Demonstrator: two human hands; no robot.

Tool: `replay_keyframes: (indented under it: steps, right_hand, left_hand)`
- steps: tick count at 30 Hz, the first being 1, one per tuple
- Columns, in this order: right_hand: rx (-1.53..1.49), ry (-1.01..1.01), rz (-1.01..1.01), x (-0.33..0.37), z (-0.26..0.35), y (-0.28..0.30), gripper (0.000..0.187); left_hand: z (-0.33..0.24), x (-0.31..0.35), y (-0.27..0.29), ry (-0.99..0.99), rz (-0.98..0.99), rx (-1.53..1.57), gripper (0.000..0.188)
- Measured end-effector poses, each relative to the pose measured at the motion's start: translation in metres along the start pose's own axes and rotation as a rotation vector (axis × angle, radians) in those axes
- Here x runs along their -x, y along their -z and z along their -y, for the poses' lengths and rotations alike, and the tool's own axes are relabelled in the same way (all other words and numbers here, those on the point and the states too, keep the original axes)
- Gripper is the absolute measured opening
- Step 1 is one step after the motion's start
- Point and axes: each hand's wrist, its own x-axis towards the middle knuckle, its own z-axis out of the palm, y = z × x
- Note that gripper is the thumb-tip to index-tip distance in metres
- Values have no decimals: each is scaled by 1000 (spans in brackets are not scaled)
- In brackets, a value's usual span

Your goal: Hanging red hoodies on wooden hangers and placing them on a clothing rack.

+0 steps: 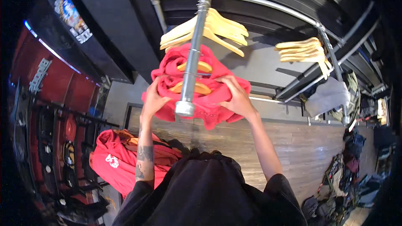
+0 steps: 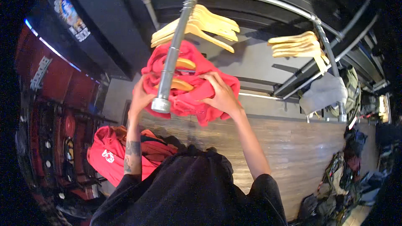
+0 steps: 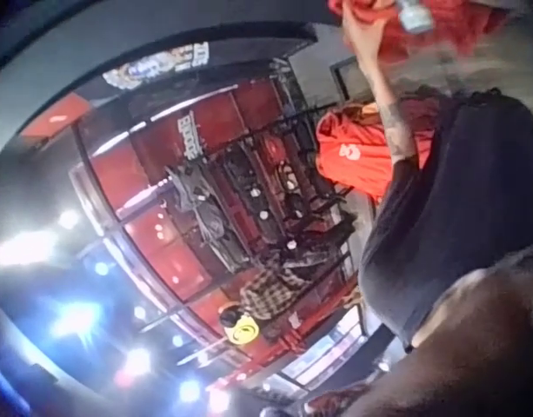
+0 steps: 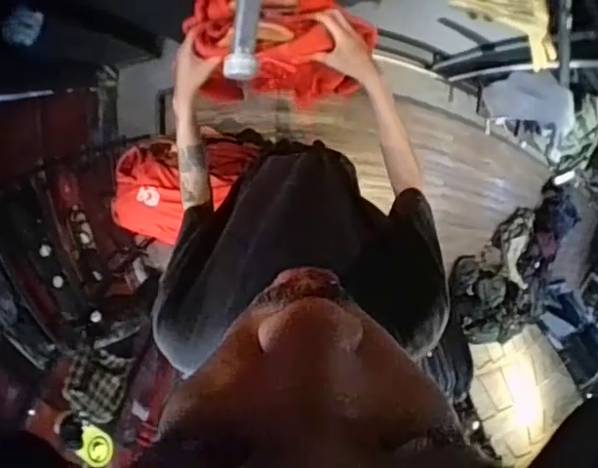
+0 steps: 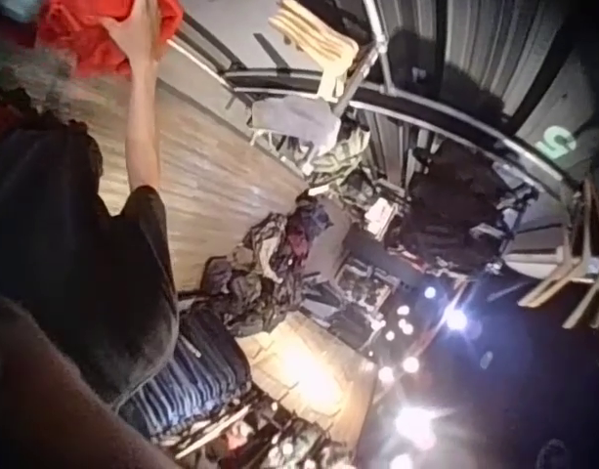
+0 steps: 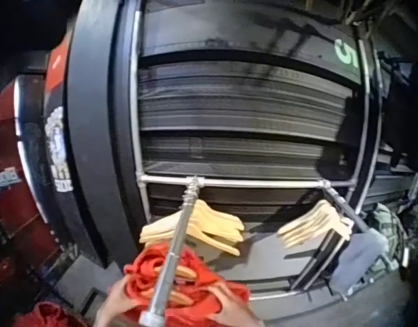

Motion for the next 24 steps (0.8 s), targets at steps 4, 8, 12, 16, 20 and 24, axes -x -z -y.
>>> replay_keyframes:
  steps: [4, 8, 12, 16, 20, 24]
  right_hand:
    - [33, 45, 4, 12, -9, 6, 74]
    - [45, -46, -17, 20, -9, 8, 87]
    - [107, -110, -92, 47, -7, 13, 78]
    - [162, -227, -121, 97, -11, 36, 50]
    - [250, -232, -289, 153, -13, 103, 32]
    - [575, -159, -563, 205, 0, 216, 25]
  left_hand:
    - [20, 11, -1, 5, -43, -133, 64]
    - [34, 18, -10, 44, -30, -102, 70]
    - [33, 43, -37, 37, -229, -287, 81]
    - [26, 82, -74, 88, -351, -315, 72]
    - [9, 110, -100, 392, -325, -265, 64]
    - [-29, 145, -166, 360, -238, -367, 71]
